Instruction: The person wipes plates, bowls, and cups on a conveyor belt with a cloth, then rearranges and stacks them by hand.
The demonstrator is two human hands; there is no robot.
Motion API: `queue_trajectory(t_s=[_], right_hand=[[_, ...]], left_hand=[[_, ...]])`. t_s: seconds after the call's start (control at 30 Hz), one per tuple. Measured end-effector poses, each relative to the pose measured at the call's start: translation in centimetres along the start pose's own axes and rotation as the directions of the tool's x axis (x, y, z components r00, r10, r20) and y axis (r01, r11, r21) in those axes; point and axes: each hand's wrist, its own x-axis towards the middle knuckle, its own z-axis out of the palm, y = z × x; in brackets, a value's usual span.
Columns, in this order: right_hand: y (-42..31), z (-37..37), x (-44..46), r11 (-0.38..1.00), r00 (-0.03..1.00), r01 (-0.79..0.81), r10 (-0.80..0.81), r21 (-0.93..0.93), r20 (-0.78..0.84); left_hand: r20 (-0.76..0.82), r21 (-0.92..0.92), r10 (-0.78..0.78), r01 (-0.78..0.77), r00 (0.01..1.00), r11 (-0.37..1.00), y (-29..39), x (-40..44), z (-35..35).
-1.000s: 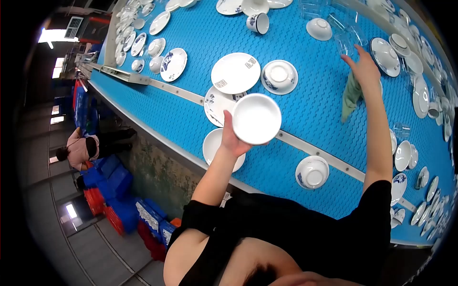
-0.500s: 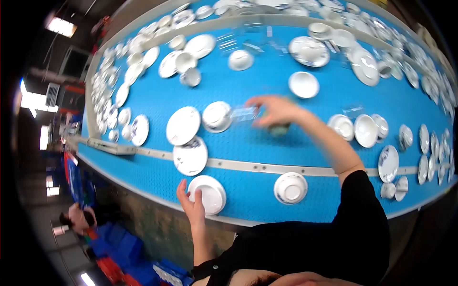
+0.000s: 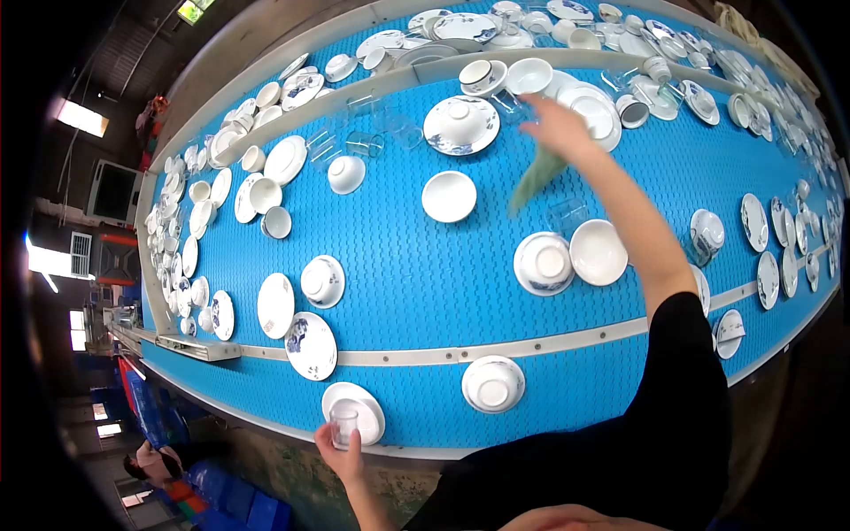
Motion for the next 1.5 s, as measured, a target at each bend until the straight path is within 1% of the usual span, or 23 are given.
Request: queue_trajectory(t_s=[0.07, 0.1, 0.17, 0.27, 0.33, 0.4, 0.43, 0.5, 0.53, 0.57, 0.6, 0.67, 0.7, 0.73, 0.77, 0.83, 0.87, 0.9, 0.97, 1.1, 1.17, 1.43, 1.5], right_hand=[[3.6, -1.2, 3.9, 0.945, 0.977, -0.179, 0.202, -0.272, 0.059], [5.7, -0.6, 5.5, 0.921, 0.975, -0.205, 0.222, -0.331, 0.015], [7.5, 0.1, 7.1, 0.934, 0.98, -0.177, 0.196, -0.311, 0.03], [9.7, 2.9, 8.3, 0.929, 0.997, 0.036, -0.007, -0.367, 0.081], [9.7, 2.9, 8.1, 0.95, 0.999, 0.001, 0.016, -0.312, 0.052], [8.7, 1.6, 7.0, 0.966, 0.999, -0.038, 0.046, -0.256, 0.025], [8.2, 0.7, 5.9, 0.986, 0.998, -0.055, 0.049, -0.154, -0.041], [8.9, 0.2, 3.6, 0.996, 0.993, -0.059, 0.053, -0.06, -0.102], [9.6, 0.5, 2.5, 0.983, 0.98, 0.126, -0.103, 0.132, -0.169], [9.5, -0.3, 0.9, 0.9, 0.935, 0.314, -0.238, 0.302, -0.262], [9.3, -0.9, -1.1, 0.831, 0.959, 0.281, -0.262, 0.48, -0.108], [5.3, -4.8, -6.0, 0.694, 0.909, 0.084, -0.347, 0.715, 0.23], [4.4, -5.2, -7.7, 0.669, 0.792, 0.28, -0.566, 0.689, 0.229], [3.6, -6.1, -9.0, 0.588, 0.608, 0.494, -0.76, 0.641, 0.229], [2.9, -6.0, -10.3, 0.528, 0.544, 0.525, -0.811, 0.667, 0.215], [2.2, -5.2, -10.1, 0.61, 0.558, 0.53, -0.774, 0.589, 0.299], [2.5, -4.5, -9.0, 0.761, 0.704, 0.512, -0.638, 0.398, 0.313], [2.9, -3.8, -7.5, 0.875, 0.829, 0.445, -0.483, 0.192, 0.28], [4.7, -1.9, -3.4, 0.965, 0.917, 0.258, -0.262, 0.052, 0.301], [6.7, 1.6, 1.2, 0.968, 0.945, 0.246, -0.231, -0.039, 0.23], [7.1, 2.9, 2.2, 0.942, 0.908, 0.332, -0.305, -0.051, 0.287], [11.8, 1.6, 0.7, 0.965, 0.982, 0.168, -0.182, 0.199, 0.055], [13.3, -0.1, -1.4, 0.742, 0.973, 0.062, -0.195, 0.667, 0.126]], left_hand=[[-0.1, 0.274, 0.004, 0.024, 0.995, 0.962, -1.0, -1.8, 0.0], [-0.111, 0.275, 0.007, 0.024, 0.994, 0.961, -1.4, -2.4, 0.4], [-0.148, 0.525, 0.017, 0.064, 0.989, 0.849, -2.0, -3.2, 1.4], [-0.193, 0.543, 0.027, 0.084, 0.981, 0.835, -0.3, -3.7, 4.2], [-0.209, 0.576, 0.065, 0.069, 0.976, 0.815, 1.7, -3.7, 6.6], [-0.152, 0.869, 0.442, -0.094, 0.884, 0.487, 3.4, -3.6, 8.6], [-0.148, 0.871, 0.441, -0.095, 0.885, 0.483, 4.8, -3.5, 10.0], [-0.252, 0.349, 0.197, -0.101, 0.948, 0.932, 7.7, -3.7, 13.4], [-0.161, 0.138, 0.087, -0.065, 0.983, 0.988, 8.0, -3.8, 14.7], [-0.019, -0.079, 0.021, -0.022, 1.0, 0.997, 8.1, -3.7, 16.2], [0.125, -0.369, -0.041, 0.085, 0.991, 0.925, 8.6, -3.6, 18.4], [0.465, -0.67, -0.059, 0.395, 0.883, 0.629, 11.1, -3.5, 23.3], [0.474, -0.668, -0.056, 0.4, 0.879, 0.628, 13.0, -3.5, 25.6], [0.625, -0.712, -0.017, 0.58, 0.78, 0.395, 15.2, -3.8, 27.8], [0.744, -0.667, 0.064, 0.731, 0.666, 0.144, 16.4, -4.3, 29.2], [0.696, -0.703, -0.082, 0.701, 0.713, 0.12, 15.5, -5.4, 30.6], [0.662, -0.651, -0.19, 0.683, 0.725, 0.331, 12.4, -6.1, 30.5], [0.675, -0.602, -0.272, 0.725, 0.686, 0.333, 12.1, -7.0, 30.5], [0.658, -0.584, -0.309, 0.725, 0.687, 0.366, 12.9, -8.7, 31.0], [0.658, -0.599, -0.283, 0.712, 0.698, 0.366, 13.2, -11.7, 31.4], [0.619, -0.584, -0.377, 0.725, 0.689, 0.365, 13.3, -13.1, 31.8], [0.545, -0.658, -0.342, 0.643, 0.766, 0.392, 16.1, -15.1, 35.3], [0.55, -0.661, -0.339, 0.646, 0.763, 0.381, 17.3, -15.4, 36.9]])
